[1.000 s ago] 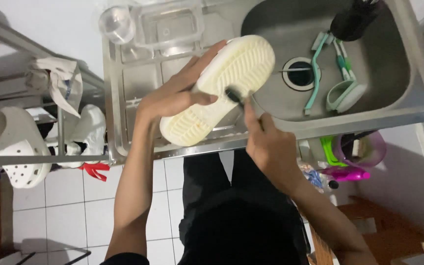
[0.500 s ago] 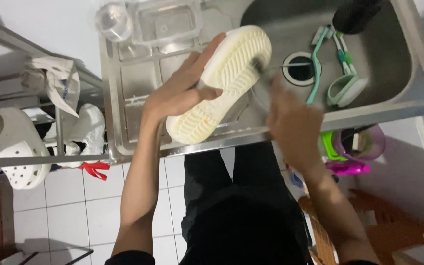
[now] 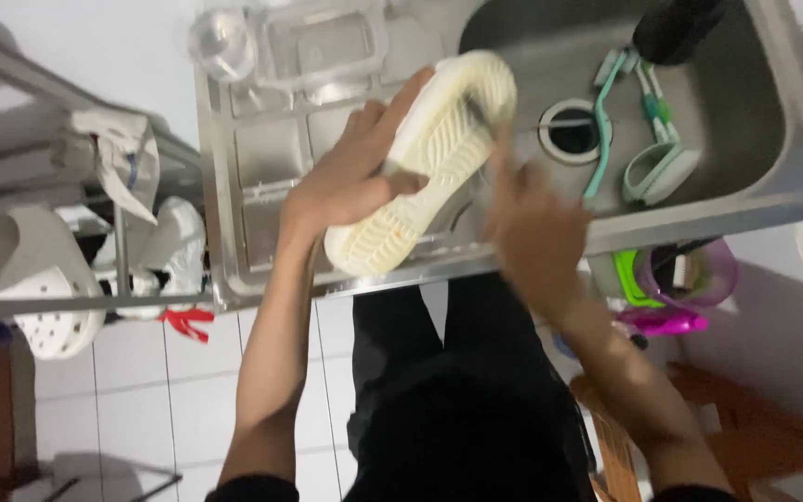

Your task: Scrubbing a white rubber shoe with a small brush and soapy water in a sink to clean it.

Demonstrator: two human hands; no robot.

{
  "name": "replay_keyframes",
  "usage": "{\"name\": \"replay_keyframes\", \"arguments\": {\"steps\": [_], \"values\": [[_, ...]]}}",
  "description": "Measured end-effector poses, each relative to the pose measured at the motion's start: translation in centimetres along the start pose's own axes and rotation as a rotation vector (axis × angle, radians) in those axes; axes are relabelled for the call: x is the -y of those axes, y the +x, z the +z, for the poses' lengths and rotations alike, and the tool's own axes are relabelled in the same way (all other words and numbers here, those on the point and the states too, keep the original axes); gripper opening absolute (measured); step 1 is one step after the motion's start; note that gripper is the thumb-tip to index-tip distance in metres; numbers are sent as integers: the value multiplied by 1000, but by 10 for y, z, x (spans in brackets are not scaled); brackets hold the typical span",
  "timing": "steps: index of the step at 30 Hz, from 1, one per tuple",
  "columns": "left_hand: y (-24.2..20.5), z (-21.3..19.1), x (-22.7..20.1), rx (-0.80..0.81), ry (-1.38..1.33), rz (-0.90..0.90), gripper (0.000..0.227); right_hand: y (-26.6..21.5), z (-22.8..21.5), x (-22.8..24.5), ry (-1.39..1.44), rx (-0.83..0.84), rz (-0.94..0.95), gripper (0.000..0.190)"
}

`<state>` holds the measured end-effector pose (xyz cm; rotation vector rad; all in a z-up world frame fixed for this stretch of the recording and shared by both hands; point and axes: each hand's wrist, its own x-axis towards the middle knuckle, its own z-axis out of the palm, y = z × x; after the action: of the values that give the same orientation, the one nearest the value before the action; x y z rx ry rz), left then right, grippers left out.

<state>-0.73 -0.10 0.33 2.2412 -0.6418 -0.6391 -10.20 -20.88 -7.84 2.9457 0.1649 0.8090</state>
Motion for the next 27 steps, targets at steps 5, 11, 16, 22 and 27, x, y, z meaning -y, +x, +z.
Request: {"name": "replay_keyframes", "arguments": {"steps": [5,11,16,22,27], "values": [[0,-4,-3,0,-63,-34,98,4,9,-13,-66,-66,-148,70],[8,8,-7,-36,123,-100,99,-12,7,10,-3,53,49,49],[12,24,-15,-86,295,-66,97,-32,14,14,611,88,163,65],[11,25,-15,-91,357,-31,94,-38,18,29,429,32,220,67],[14,27,-14,-96,372,-32,96,-47,11,32,349,41,199,57]]}}
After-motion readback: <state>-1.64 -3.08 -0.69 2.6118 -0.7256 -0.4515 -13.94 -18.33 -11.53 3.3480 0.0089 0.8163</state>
